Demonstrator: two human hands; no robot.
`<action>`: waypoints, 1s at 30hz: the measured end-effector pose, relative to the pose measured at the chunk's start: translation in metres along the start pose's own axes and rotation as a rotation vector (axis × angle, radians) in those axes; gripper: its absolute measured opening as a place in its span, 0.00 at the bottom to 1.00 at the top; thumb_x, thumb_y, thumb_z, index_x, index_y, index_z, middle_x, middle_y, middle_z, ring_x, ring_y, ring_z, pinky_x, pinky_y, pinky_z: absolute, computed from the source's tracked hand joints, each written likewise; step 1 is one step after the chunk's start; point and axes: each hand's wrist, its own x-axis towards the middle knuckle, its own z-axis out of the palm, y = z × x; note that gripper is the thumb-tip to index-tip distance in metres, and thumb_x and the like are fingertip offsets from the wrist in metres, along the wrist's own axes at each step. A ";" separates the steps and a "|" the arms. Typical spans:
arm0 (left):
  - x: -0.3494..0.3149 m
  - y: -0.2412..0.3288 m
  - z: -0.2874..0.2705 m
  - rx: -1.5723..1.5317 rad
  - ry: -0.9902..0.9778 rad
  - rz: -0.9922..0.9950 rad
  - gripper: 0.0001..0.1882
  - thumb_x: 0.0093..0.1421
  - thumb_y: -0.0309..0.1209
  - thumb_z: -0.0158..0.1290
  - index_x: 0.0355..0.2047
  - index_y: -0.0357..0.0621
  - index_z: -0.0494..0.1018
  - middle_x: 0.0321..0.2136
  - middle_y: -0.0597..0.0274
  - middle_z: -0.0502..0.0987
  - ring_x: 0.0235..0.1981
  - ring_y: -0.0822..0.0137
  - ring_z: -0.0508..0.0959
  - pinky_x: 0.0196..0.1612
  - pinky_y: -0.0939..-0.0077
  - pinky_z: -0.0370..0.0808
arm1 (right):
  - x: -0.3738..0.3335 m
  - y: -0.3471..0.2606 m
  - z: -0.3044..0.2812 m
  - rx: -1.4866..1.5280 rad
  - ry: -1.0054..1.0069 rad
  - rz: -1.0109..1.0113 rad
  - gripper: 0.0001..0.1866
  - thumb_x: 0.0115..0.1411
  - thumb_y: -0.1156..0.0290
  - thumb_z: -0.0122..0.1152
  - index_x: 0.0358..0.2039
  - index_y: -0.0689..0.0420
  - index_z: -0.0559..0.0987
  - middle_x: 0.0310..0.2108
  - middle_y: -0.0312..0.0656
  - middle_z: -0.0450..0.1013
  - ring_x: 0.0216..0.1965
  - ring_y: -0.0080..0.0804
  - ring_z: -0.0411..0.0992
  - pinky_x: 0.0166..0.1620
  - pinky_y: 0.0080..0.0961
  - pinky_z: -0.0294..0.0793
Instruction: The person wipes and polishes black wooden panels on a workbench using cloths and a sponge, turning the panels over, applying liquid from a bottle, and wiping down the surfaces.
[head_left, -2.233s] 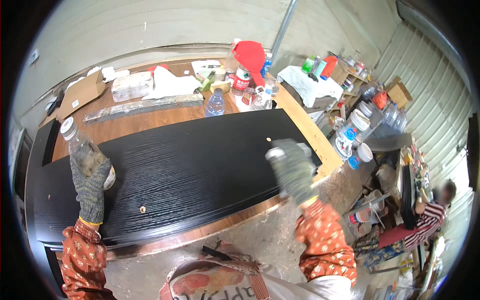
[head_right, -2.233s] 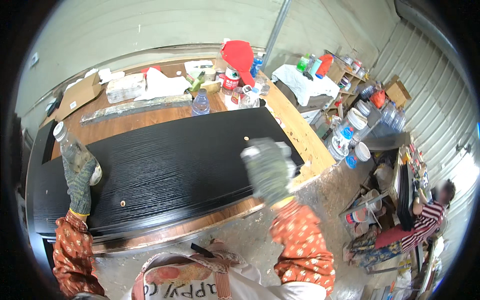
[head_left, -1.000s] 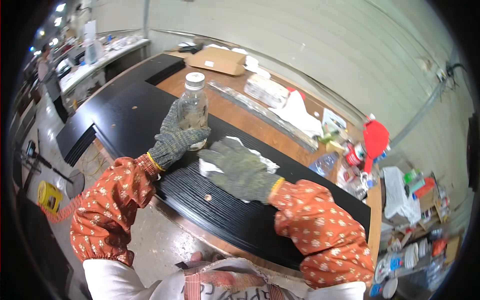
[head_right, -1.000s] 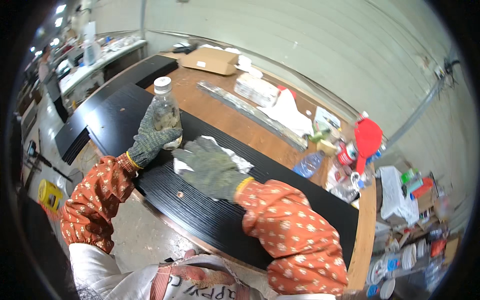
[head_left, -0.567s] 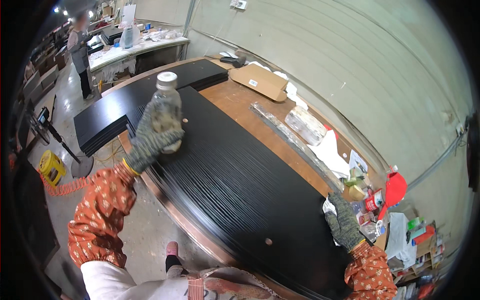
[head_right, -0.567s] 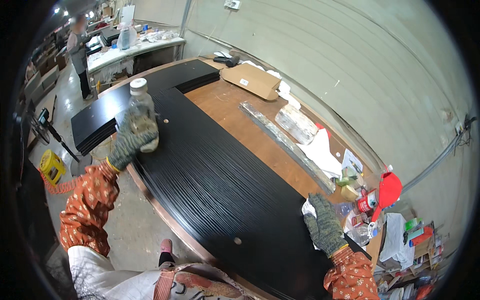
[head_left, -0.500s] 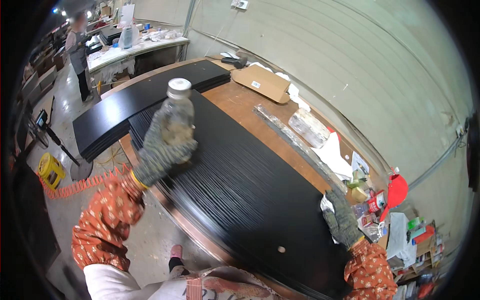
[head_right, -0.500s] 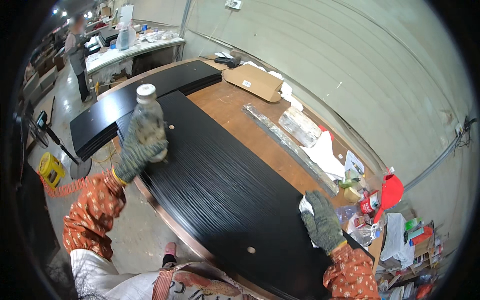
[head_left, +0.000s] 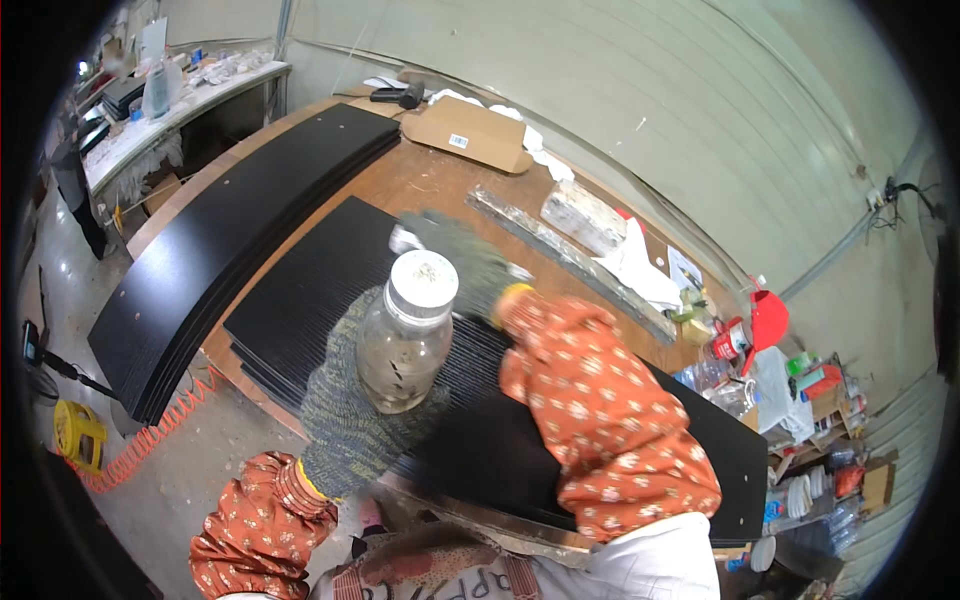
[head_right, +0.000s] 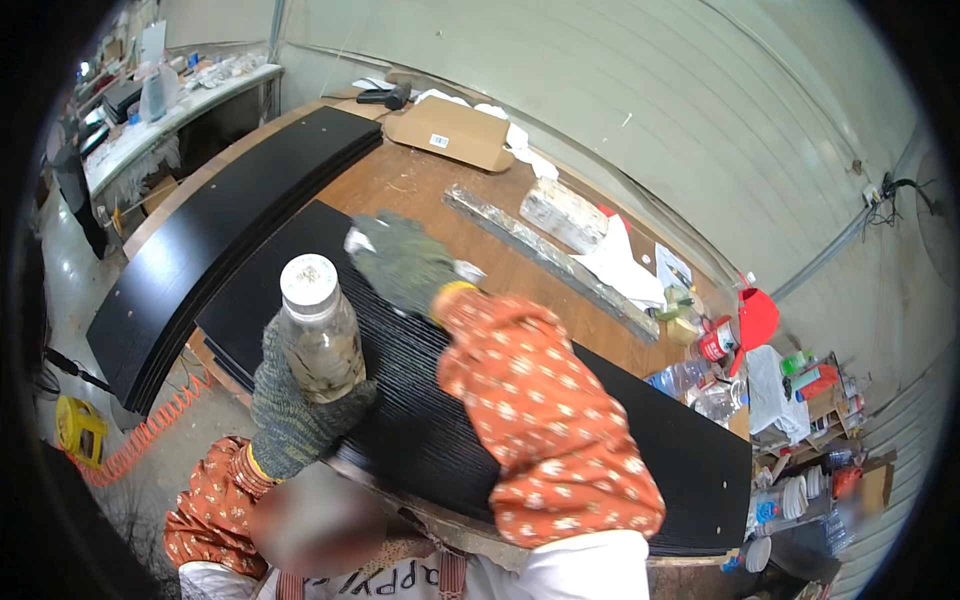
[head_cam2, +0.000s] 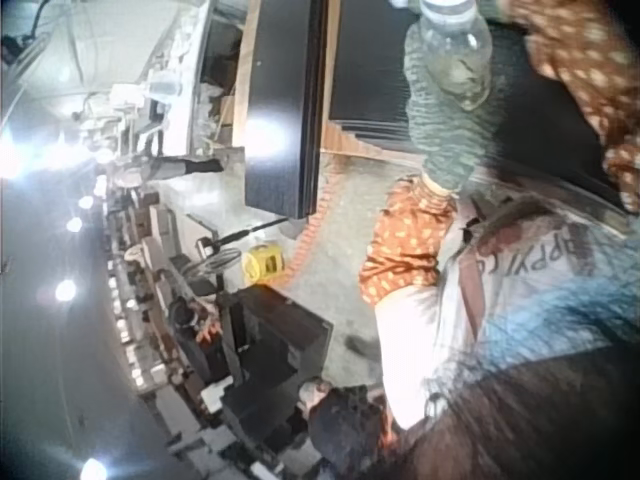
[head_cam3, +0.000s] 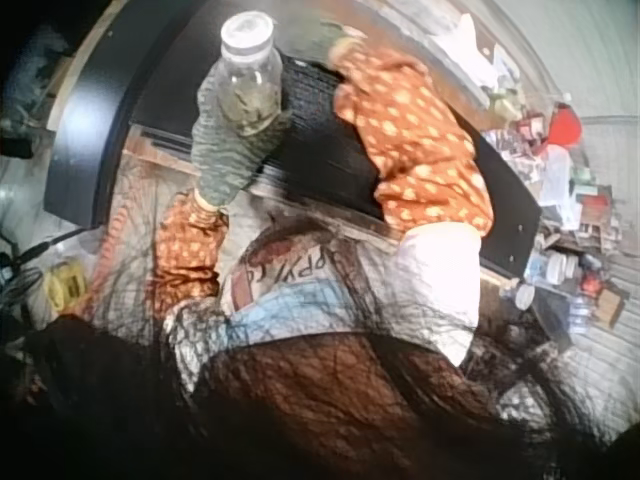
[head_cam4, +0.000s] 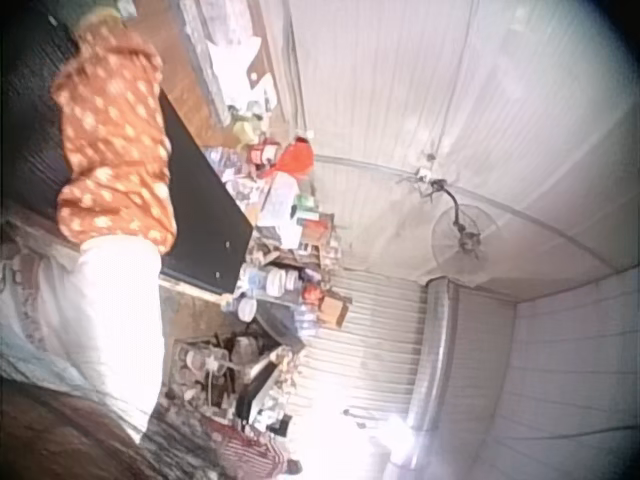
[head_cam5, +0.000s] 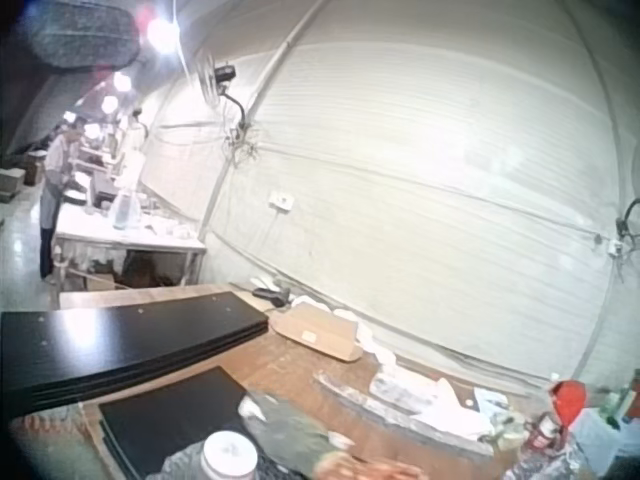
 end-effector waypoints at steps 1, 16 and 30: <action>-0.003 -0.015 0.006 -0.056 0.015 -0.020 0.38 0.48 0.35 0.67 0.56 0.43 0.60 0.47 0.56 0.72 0.47 0.59 0.76 0.49 0.66 0.76 | -0.023 0.010 -0.012 0.041 -0.074 0.042 0.23 0.65 0.54 0.48 0.57 0.52 0.71 0.53 0.51 0.70 0.55 0.54 0.69 0.56 0.45 0.69; -0.011 -0.037 0.016 -0.446 0.065 -0.109 0.38 0.54 0.29 0.63 0.61 0.42 0.55 0.49 0.52 0.70 0.49 0.61 0.74 0.47 0.69 0.77 | -0.413 0.053 -0.198 -0.582 0.254 0.869 0.20 0.67 0.54 0.47 0.41 0.57 0.77 0.43 0.54 0.74 0.46 0.58 0.70 0.49 0.49 0.68; -0.005 -0.055 -0.007 -0.676 -0.088 -0.358 0.51 0.45 0.29 0.70 0.65 0.39 0.52 0.55 0.52 0.68 0.55 0.59 0.72 0.58 0.63 0.72 | -0.552 0.068 -0.261 -0.465 0.311 1.197 0.24 0.65 0.54 0.53 0.57 0.52 0.72 0.54 0.51 0.71 0.57 0.51 0.66 0.60 0.44 0.63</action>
